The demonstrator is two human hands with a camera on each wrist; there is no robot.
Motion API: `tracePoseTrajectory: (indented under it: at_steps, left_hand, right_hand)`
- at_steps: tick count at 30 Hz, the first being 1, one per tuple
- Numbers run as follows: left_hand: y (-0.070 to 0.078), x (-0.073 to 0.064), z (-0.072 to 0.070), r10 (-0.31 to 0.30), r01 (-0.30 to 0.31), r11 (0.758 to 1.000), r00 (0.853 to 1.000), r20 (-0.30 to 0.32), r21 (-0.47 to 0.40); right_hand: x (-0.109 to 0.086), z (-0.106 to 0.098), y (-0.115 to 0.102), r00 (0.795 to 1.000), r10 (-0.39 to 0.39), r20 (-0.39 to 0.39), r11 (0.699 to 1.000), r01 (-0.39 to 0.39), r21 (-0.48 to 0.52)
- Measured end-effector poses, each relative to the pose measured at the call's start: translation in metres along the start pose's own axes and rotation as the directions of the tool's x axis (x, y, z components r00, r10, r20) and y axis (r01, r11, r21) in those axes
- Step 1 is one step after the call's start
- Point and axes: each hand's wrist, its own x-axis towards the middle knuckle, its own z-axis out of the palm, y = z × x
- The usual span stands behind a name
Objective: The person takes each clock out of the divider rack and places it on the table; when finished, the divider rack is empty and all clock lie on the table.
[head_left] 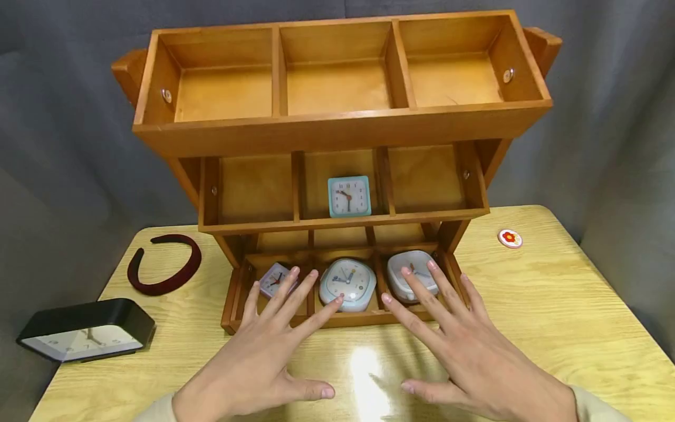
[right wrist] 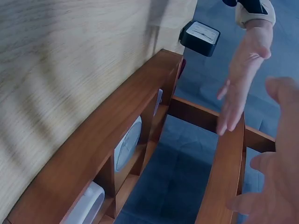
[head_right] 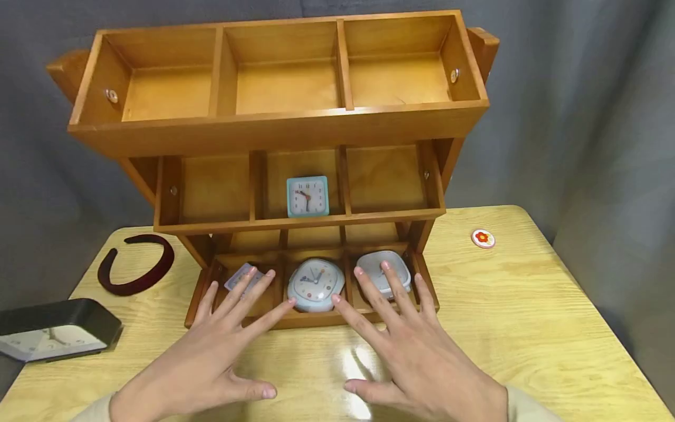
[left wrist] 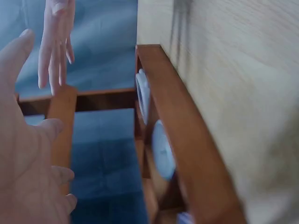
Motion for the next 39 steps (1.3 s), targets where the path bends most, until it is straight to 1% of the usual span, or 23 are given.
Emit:
tracePoseTrajectory:
  at_steps: [2,4,6,9,11,13,14,16,18,19,20,21,22,23,25,29,33,35,39]
  left_hand:
    - [-0.005,-0.002,0.003,-0.026,0.026,0.999,1.000,0.006,-0.025]
    - [-0.013,-0.005,0.008,-0.064,0.065,0.997,0.998,0.015,-0.050]
    - [-0.022,-0.009,0.013,-0.106,0.107,0.992,0.994,0.013,-0.065]
    - [-0.039,-0.012,0.021,-0.170,0.169,0.984,0.985,-0.017,-0.064]
    - [-0.052,-0.014,0.026,-0.213,0.209,0.976,0.976,-0.051,-0.064]
    - [-0.066,-0.015,0.032,-0.260,0.254,0.965,0.962,-0.087,-0.068]
    - [-0.074,-0.015,0.035,-0.289,0.281,0.956,0.952,-0.101,-0.085]
    - [-0.090,-0.016,0.043,-0.353,0.334,0.931,0.927,-0.130,-0.151]
    - [-0.104,-0.017,0.052,-0.411,0.368,0.895,0.900,-0.145,-0.252]
    - [-0.110,-0.018,0.057,-0.437,0.378,0.872,0.887,-0.148,-0.311]
    - [-0.115,-0.019,0.061,-0.460,0.383,0.847,0.875,-0.148,-0.368]
    - [-0.119,-0.020,0.065,-0.475,0.380,0.825,0.867,-0.150,-0.418]
    - [-0.122,-0.021,0.069,-0.488,0.377,0.805,0.860,-0.151,-0.457]
    - [-0.124,-0.022,0.072,-0.496,0.371,0.791,0.855,-0.154,-0.487]
    - [-0.126,-0.023,0.078,-0.504,0.357,0.772,0.848,-0.164,-0.526]
    - [-0.128,-0.024,0.086,-0.522,0.349,0.745,0.836,-0.171,-0.568]
    - [-0.127,-0.024,0.091,-0.558,0.378,0.715,0.816,-0.153,-0.589]
    - [-0.127,-0.022,0.093,-0.569,0.386,0.703,0.809,-0.147,-0.597]
    - [-0.127,-0.020,0.097,-0.580,0.393,0.689,0.803,-0.137,-0.610]
  right_hand:
    - [0.001,0.000,-0.001,1.000,0.002,-0.006,1.000,-0.002,0.000]
    - [0.002,0.000,-0.002,1.000,0.006,-0.005,1.000,-0.006,0.002]
    - [0.003,0.001,-0.002,1.000,0.010,-0.001,1.000,-0.010,0.010]
    - [0.002,0.002,-0.004,1.000,0.019,-0.006,1.000,-0.019,0.022]
    - [0.002,0.003,-0.004,1.000,0.028,-0.002,0.999,-0.028,0.024]
    - [0.002,0.004,-0.005,0.999,0.041,0.011,0.999,-0.042,0.022]
    - [0.002,0.004,-0.006,0.999,0.044,0.014,0.999,-0.044,0.022]
    - [0.002,0.004,-0.006,0.999,0.049,0.021,0.999,-0.050,0.020]
    - [0.001,0.004,-0.007,0.999,0.050,0.017,0.998,-0.051,0.021]
    - [0.001,0.004,-0.007,0.999,0.046,0.008,0.999,-0.046,0.024]
    - [0.001,0.004,-0.007,0.999,0.045,0.009,0.999,-0.046,0.030]
    - [0.001,0.004,-0.007,0.999,0.043,0.008,0.998,-0.043,0.035]
    - [0.001,0.004,-0.007,0.999,0.040,0.005,0.998,-0.040,0.043]
    - [0.000,0.004,-0.008,0.999,0.037,0.002,0.998,-0.037,0.052]
    - [0.000,0.003,-0.008,0.999,0.033,-0.005,0.997,-0.033,0.074]
    - [-0.001,0.001,-0.009,0.999,0.034,-0.005,0.993,-0.033,0.112]
    - [0.000,0.003,-0.011,0.999,0.041,0.019,0.991,-0.043,0.126]
    - [0.001,0.004,-0.012,0.998,0.053,0.037,0.989,-0.058,0.138]
    - [0.003,0.008,-0.013,0.995,0.068,0.067,0.982,-0.079,0.172]
